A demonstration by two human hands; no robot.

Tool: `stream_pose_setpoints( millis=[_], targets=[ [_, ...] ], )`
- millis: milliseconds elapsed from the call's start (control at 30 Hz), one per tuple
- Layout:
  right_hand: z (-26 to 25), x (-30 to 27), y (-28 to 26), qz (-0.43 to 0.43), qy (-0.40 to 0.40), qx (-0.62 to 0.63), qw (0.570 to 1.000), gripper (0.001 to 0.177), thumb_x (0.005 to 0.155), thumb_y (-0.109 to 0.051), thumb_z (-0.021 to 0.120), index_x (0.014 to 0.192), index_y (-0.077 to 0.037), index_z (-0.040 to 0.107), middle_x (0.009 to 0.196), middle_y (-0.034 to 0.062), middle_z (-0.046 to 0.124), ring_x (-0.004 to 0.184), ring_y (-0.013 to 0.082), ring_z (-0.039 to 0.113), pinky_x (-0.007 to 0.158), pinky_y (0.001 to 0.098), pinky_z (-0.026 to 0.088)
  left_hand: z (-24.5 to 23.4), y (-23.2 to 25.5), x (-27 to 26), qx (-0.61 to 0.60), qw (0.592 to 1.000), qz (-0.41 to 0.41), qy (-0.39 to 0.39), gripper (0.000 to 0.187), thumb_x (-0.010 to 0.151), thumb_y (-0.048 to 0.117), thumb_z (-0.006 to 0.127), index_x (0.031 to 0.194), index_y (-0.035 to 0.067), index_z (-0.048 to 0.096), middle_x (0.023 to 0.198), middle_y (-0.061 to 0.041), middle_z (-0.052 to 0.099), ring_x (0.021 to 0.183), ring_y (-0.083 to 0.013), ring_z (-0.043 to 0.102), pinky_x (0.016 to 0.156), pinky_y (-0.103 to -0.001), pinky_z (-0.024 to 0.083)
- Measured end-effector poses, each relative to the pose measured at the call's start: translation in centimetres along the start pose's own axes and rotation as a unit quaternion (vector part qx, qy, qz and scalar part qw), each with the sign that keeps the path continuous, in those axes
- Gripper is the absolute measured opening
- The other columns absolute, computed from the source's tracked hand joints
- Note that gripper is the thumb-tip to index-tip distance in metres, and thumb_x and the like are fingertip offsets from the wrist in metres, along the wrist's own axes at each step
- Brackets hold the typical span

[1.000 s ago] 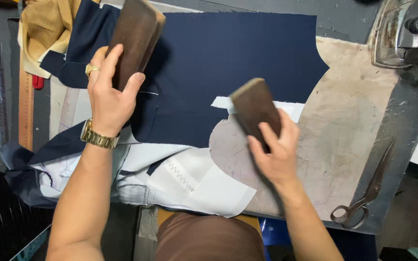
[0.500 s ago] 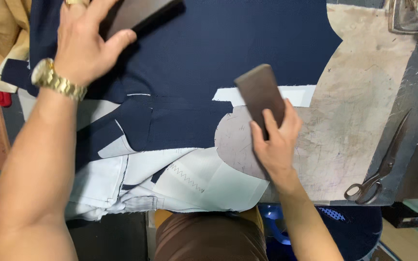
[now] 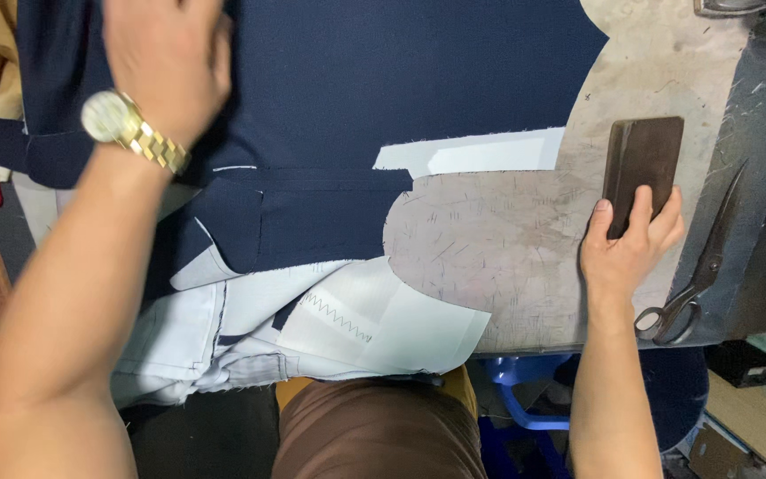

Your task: The person cuts a piece of navy blue fabric using shears along a chalk line, then uses an iron and a wooden pressing block to flatten and set seams on the fabric pieces.

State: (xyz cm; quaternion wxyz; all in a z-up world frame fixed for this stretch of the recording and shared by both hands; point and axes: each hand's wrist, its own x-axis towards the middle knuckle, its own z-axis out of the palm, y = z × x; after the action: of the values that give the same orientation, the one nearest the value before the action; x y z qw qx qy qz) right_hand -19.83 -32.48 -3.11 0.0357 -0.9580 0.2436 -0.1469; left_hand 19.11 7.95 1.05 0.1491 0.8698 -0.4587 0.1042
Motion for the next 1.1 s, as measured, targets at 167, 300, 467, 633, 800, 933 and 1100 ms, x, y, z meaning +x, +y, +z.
stream_pose_setpoints(
  millis=[167, 300, 467, 633, 800, 933, 1100],
  targets=[
    [0.5, 1.2, 1.9, -0.013, 0.003, 0.008, 1.0, 0.038, 0.107, -0.018, 0.07, 0.134, 0.008, 0.063, 0.147, 0.0348, 0.041, 0.12, 0.0588, 0.044, 0.104, 0.0658, 0.037, -2.0, 10.0, -7.0, -0.07, 0.997, -0.025, -0.031, 0.023, 0.097, 0.005, 0.071, 0.12, 0.005, 0.07, 0.126, -0.019, 0.064, 0.114, -0.0351, 0.065, 0.107, -0.054, 0.047],
    [0.3, 2.2, 3.3, -0.058, 0.017, 0.023, 0.998, 0.036, 0.108, -0.016, 0.069, 0.133, 0.009, 0.065, 0.145, 0.0358, 0.042, 0.117, 0.0563, 0.044, 0.097, 0.0662, 0.041, -5.8, 11.3, -16.5, 0.018, 0.982, -0.188, 0.01, 0.02, 0.102, 0.007, 0.071, 0.121, 0.004, 0.076, 0.131, -0.018, 0.07, 0.112, -0.0365, 0.068, 0.106, -0.053, 0.045],
    [0.4, 2.2, 5.5, -0.103, 0.022, 0.03, 0.994, 0.036, 0.11, -0.014, 0.073, 0.134, 0.012, 0.068, 0.146, 0.0379, 0.042, 0.12, 0.0564, 0.044, 0.096, 0.0682, 0.046, -9.8, 14.4, -27.7, 0.069, 0.916, -0.386, 0.082, 0.023, 0.103, 0.002, 0.068, 0.123, -0.003, 0.077, 0.133, -0.023, 0.07, 0.12, -0.0409, 0.065, 0.1, -0.053, 0.045],
    [-3.2, -0.1, 1.3, -0.235, 0.078, 0.135, 0.959, 0.014, 0.108, 0.011, 0.069, 0.114, 0.022, 0.066, 0.138, 0.0402, 0.059, 0.12, 0.0507, 0.051, 0.105, 0.0583, 0.042, -11.0, 16.3, -35.6, 0.079, 0.86, -0.484, 0.138, 0.044, 0.096, 0.003, 0.066, 0.136, -0.014, 0.06, 0.131, -0.036, 0.062, 0.126, -0.0495, 0.054, 0.107, -0.055, 0.041],
    [-7.4, -11.1, -4.4, 0.088, -0.395, 0.226, 0.886, 0.025, 0.106, -0.029, 0.06, 0.108, -0.018, 0.082, 0.112, -0.0043, 0.081, 0.107, 0.0097, 0.071, 0.096, 0.0264, 0.049, -11.0, 14.4, -37.8, 0.043, 0.858, -0.491, 0.142, 0.041, 0.1, 0.004, 0.055, 0.138, -0.011, 0.059, 0.138, -0.031, 0.06, 0.129, -0.0458, 0.055, 0.108, -0.055, 0.043],
    [-10.5, -15.1, -10.4, 0.042, -0.681, 0.105, 0.723, 0.036, 0.096, -0.043, 0.057, 0.098, -0.019, 0.084, 0.094, -0.0139, 0.086, 0.087, -0.0012, 0.066, 0.082, 0.0217, 0.049, -11.3, 9.8, -35.4, 0.08, 0.897, -0.434, -0.038, 0.066, 0.092, 0.028, 0.068, 0.153, 0.01, 0.051, 0.161, -0.029, 0.039, 0.148, -0.0416, 0.037, 0.115, -0.061, 0.023],
    [-2.6, -23.3, -11.3, 0.206, -0.573, 0.303, 0.733, 0.037, 0.086, -0.034, 0.08, 0.103, -0.001, 0.077, 0.09, 0.0102, 0.074, 0.084, 0.0186, 0.061, 0.078, 0.0376, 0.049, -10.7, 0.5, -34.0, -0.017, 0.933, -0.349, -0.088, 0.017, 0.103, 0.024, 0.065, 0.089, 0.028, 0.074, 0.069, 0.005, 0.068, 0.078, -0.0229, 0.069, 0.094, -0.039, 0.044]
  ],
)
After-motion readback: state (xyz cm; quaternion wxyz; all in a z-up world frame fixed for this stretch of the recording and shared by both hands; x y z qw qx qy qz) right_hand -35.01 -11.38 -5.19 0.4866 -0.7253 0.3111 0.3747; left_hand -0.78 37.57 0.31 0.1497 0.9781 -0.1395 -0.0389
